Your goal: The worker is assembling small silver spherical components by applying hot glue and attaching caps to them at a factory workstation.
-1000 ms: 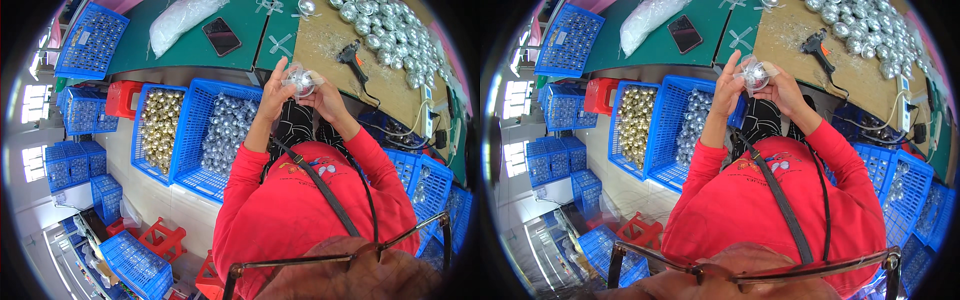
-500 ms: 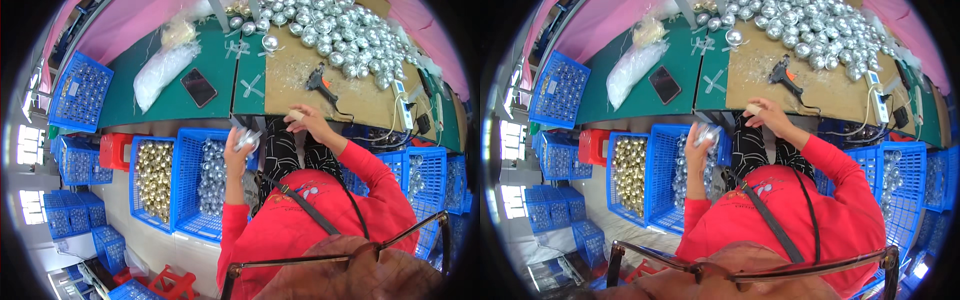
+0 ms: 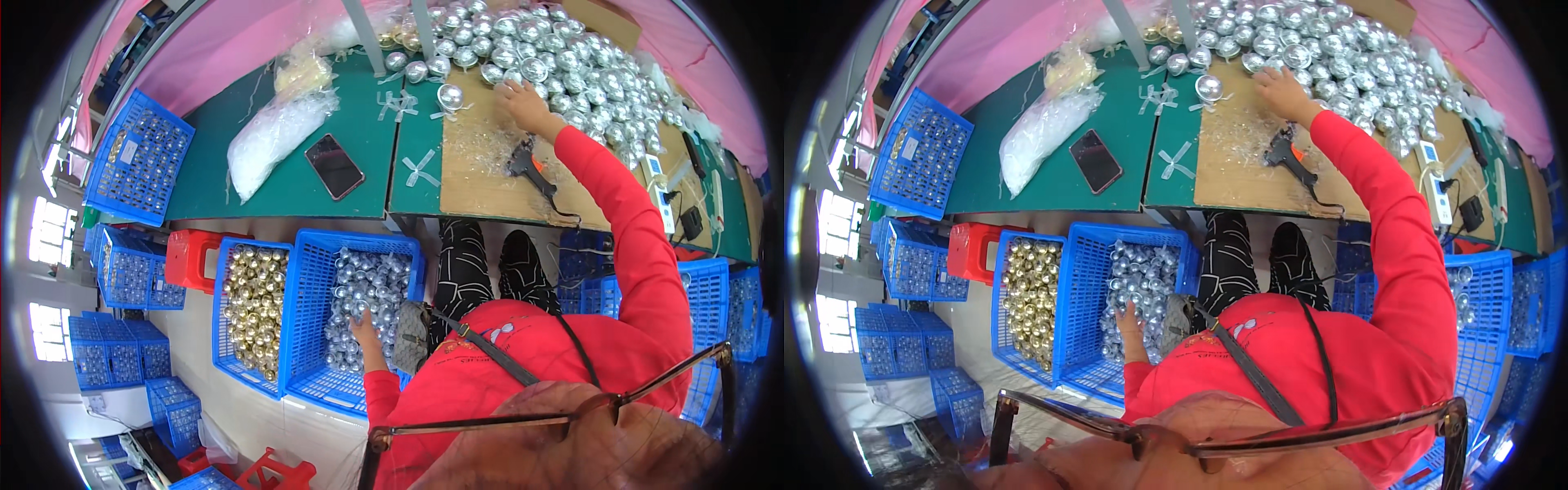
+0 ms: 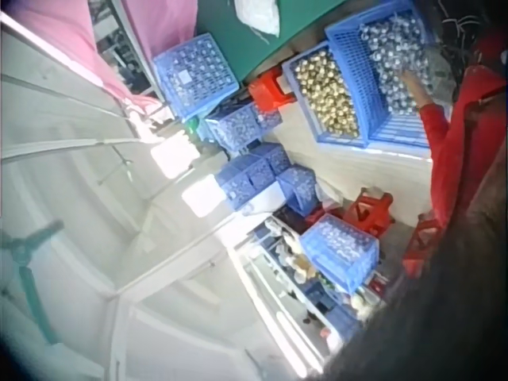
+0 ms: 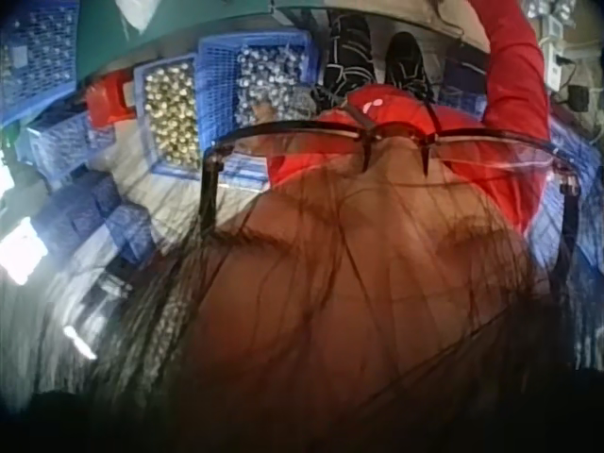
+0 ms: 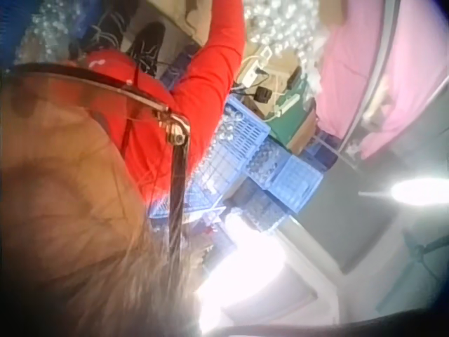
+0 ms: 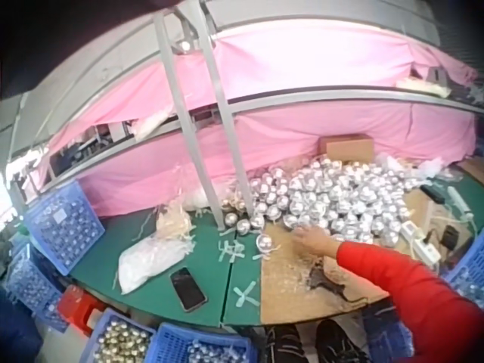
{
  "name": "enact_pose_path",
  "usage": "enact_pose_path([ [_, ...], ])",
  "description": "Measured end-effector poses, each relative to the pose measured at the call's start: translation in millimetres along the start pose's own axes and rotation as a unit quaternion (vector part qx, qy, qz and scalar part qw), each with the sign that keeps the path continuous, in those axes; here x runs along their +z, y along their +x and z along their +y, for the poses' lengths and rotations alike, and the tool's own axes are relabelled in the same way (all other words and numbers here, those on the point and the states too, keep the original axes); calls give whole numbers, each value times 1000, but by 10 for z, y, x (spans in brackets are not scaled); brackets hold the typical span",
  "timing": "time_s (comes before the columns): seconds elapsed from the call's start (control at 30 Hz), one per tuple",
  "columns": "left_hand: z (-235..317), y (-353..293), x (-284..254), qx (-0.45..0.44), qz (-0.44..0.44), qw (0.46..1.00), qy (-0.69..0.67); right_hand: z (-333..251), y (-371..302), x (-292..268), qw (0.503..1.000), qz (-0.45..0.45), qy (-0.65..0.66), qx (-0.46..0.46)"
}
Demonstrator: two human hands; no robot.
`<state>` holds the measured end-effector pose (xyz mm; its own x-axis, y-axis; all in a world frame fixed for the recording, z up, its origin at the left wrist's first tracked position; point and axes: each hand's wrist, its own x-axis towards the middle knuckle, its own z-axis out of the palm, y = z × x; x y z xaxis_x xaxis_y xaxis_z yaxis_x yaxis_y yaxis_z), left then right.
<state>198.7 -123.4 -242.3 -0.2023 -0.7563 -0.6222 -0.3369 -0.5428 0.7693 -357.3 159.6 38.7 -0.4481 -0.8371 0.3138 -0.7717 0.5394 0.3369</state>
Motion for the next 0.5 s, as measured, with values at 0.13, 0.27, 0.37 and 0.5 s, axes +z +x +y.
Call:
enact_pose_path([
  [0.13,-86,-108,87,17,-20,997,-67,-21,166,276,991,-40,-119,-36],
  [0.27,30,-293,121,6,-54,993,-107,-8,259,396,984,-66,-166,4],
  [0.37,55,-354,128,49,-73,989,-117,26,337,258,990,-79,-107,51],
  [0.5,477,-664,309,99,-86,985,-115,264,275,-136,951,37,236,195],
])
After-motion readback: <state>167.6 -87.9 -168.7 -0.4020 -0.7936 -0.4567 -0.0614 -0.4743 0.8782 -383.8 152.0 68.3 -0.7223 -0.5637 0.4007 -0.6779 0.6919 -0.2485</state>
